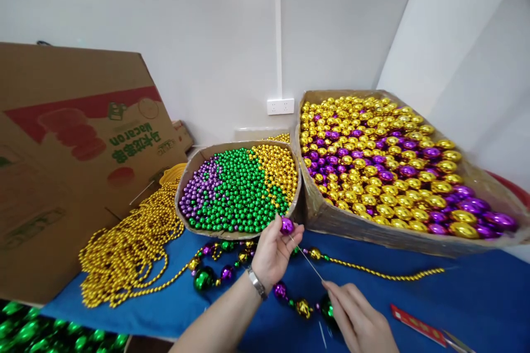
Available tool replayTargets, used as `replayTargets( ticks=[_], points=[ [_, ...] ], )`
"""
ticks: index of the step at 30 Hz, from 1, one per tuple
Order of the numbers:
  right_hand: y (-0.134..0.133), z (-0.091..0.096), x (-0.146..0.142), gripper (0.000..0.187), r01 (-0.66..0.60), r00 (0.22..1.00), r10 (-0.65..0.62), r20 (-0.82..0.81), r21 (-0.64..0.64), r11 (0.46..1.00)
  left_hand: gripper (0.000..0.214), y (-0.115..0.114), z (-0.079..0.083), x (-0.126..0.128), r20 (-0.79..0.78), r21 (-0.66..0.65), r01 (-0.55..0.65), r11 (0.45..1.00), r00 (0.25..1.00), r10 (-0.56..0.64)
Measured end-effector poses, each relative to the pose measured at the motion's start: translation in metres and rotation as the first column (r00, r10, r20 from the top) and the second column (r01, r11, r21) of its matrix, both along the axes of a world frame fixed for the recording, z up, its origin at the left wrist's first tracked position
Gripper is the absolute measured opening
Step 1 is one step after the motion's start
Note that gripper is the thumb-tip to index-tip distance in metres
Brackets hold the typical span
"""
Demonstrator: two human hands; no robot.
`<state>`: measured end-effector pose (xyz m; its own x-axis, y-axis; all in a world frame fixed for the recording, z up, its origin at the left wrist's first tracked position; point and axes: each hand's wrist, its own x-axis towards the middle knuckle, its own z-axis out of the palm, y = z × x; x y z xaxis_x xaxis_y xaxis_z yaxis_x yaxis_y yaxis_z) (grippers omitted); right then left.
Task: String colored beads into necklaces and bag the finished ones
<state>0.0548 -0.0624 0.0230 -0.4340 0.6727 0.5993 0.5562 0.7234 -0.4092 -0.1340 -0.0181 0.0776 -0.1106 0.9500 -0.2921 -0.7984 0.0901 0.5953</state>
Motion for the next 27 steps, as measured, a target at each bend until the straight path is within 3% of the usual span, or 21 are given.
replayTargets(
  ticks=[7, 15, 20, 25, 27],
  points=[
    [-0.001, -0.009, 0.003, 0.035, 0.065, 0.991, -0.072, 0.112, 0.061, 0.996, 0.027, -0.005, -0.001, 0.004, -0.040, 0.002, -0.036, 0.999, 0.999, 0.036],
    [-0.003, -0.007, -0.004, 0.030, 0.055, 0.997, -0.057, -0.043, -0.049, 0.997, 0.029, -0.020, -0.010, 0.014, -0.052, 0.095, 0.102, 0.990, 0.994, -0.097],
    [0.000, -0.009, -0.003, 0.031, 0.085, 0.996, -0.084, -0.018, 0.041, 0.996, 0.031, -0.022, -0.009, 0.009, -0.108, 0.117, 0.099, 0.988, 0.990, -0.087],
    [0.002, -0.006, -0.006, 0.029, 0.002, 0.998, -0.009, -0.070, -0.102, 0.995, 0.031, -0.021, -0.006, 0.006, -0.145, 0.109, 0.132, 0.985, 0.983, -0.116],
    [0.002, -0.007, -0.005, 0.030, 0.029, 0.998, -0.034, -0.056, -0.075, 0.997, 0.032, -0.022, -0.007, 0.005, -0.176, 0.115, 0.132, 0.985, 0.978, -0.111]
  ],
)
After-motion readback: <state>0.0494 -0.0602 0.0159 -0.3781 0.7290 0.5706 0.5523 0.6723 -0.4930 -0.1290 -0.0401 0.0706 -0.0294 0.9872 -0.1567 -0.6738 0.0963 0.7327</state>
